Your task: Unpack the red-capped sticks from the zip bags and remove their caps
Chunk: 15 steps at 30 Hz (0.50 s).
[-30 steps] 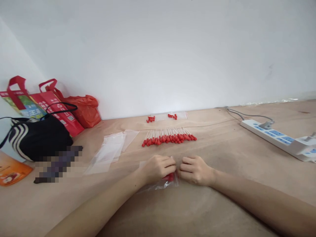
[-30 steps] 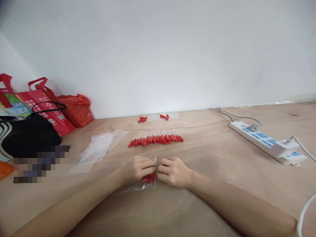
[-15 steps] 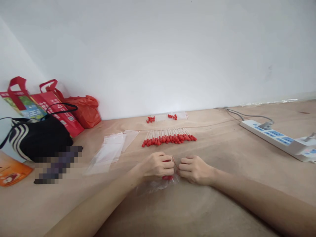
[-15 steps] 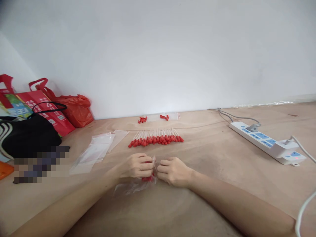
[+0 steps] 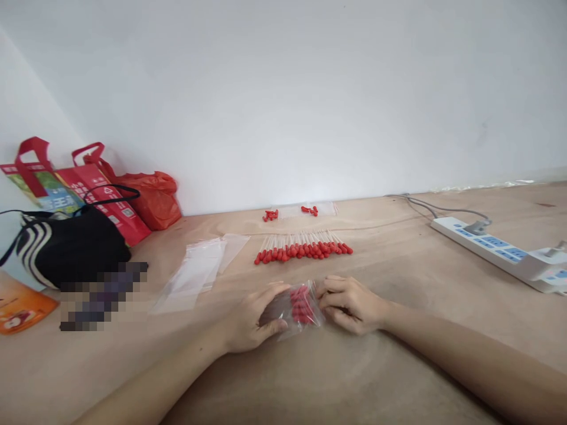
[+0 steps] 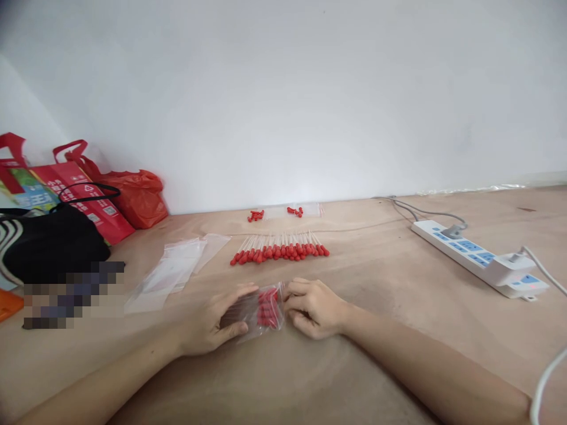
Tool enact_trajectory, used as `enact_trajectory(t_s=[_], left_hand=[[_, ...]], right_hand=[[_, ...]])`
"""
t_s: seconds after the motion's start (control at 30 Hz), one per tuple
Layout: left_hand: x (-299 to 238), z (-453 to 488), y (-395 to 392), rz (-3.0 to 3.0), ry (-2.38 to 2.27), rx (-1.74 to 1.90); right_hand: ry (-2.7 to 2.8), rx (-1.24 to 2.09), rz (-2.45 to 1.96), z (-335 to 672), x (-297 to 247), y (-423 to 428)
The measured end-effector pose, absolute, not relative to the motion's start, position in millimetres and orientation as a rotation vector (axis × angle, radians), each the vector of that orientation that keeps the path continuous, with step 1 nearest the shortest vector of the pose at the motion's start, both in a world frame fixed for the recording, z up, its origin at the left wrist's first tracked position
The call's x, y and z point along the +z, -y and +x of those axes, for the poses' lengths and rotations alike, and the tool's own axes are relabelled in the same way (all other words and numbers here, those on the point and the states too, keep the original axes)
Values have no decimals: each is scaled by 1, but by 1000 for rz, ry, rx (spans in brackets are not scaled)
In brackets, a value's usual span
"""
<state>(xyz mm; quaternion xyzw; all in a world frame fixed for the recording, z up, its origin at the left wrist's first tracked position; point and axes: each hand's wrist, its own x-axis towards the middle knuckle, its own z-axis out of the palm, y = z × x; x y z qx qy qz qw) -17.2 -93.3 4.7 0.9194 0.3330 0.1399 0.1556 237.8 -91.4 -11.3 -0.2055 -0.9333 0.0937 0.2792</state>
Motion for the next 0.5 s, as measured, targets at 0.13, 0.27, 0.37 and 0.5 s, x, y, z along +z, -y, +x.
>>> enact_trajectory(t_s=[0.13,0.27,0.37,0.5], left_hand=[[5,-21,99,2528,-1057,349],[3,-16,100,2471,-1109,472],[1,-12,99,2467,-1107,569],[3,-10,98,2484,-1098,616]], right_hand=[[2333,513,-720,228,-12,95],[2205,790,-939,224,-10,98],[2184,839,-992,223,-8,98],[2142,809,-1112,216,-8,99]])
